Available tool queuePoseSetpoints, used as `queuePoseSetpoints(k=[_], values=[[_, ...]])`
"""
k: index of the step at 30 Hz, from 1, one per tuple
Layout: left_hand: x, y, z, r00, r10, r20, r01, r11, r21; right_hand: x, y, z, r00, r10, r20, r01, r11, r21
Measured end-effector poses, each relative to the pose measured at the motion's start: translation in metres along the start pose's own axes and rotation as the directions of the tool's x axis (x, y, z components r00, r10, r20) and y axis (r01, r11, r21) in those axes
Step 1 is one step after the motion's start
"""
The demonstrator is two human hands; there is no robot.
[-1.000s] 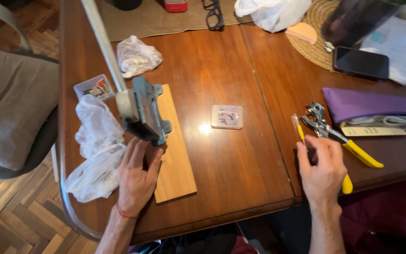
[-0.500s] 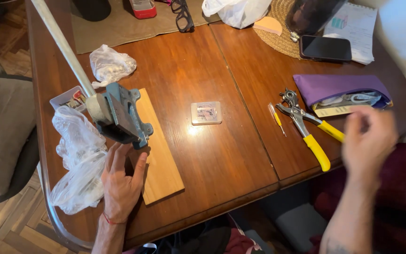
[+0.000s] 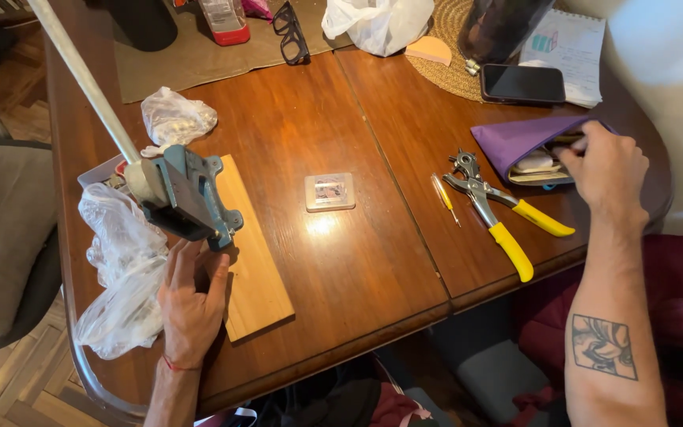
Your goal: Attaching metal hardware to a leather strap using a manual hand press
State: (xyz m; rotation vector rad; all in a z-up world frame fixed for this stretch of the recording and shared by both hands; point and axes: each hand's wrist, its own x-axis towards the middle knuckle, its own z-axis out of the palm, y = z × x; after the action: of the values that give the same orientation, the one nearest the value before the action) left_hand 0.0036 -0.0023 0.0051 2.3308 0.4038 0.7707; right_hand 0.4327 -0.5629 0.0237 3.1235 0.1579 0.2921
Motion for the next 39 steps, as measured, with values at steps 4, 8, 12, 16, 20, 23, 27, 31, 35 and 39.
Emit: queuePoseSetpoints(k=[4,8,12,16,20,23,27,31,35,39], values=[[0.0,0.002,0.001,1.0,-0.013,-0.01,0.013,1.0,-0.005,-0.016,-0.024,-0.024,1.0,-0.015,0.009,0.014,0.997,0.082],[0.001,0.001,0.002,1.0,0.005,-0.026,-0.005,1.0,0.014,-0.01,-0.015,-0.017,0.996,-0.016,0.086,0.01,0.997,0.071],[-0.001,0.0,0.002,0.999,0.027,-0.039,-0.026,0.999,0.032,0.002,-0.001,-0.003,0.992,-0.084,0.096,0.087,0.996,-0.036],[0.0,0.003,0.001,0.999,0.019,-0.033,-0.018,0.999,0.033,0.005,-0.007,-0.008,0.982,-0.086,0.167,0.097,0.993,-0.063],[0.001,0.002,0.001,0.999,0.022,-0.041,-0.021,1.0,0.023,-0.003,-0.017,-0.021,0.982,-0.072,0.172,0.087,0.993,-0.082],[0.002,0.001,0.001,0.998,0.028,-0.05,-0.026,0.999,0.035,-0.013,-0.02,-0.023,0.993,-0.113,0.033,0.116,0.99,-0.086],[0.001,-0.003,0.001,0.999,0.02,-0.048,-0.018,0.999,0.036,-0.019,-0.021,-0.028,0.99,-0.128,-0.052,0.124,0.989,-0.081],[0.002,-0.012,0.007,0.99,0.079,-0.118,-0.079,0.997,0.01,-0.029,0.01,-0.021,0.933,-0.305,-0.189,0.289,0.951,-0.11],[0.003,-0.012,0.007,0.992,0.053,-0.116,-0.062,0.995,-0.073,-0.073,-0.058,-0.046,0.869,-0.308,-0.388,0.482,0.705,0.52],[0.014,0.003,0.002,0.991,0.018,-0.136,-0.055,0.96,-0.276,-0.156,-0.217,-0.127,0.823,-0.514,-0.24,0.516,0.502,0.694]])
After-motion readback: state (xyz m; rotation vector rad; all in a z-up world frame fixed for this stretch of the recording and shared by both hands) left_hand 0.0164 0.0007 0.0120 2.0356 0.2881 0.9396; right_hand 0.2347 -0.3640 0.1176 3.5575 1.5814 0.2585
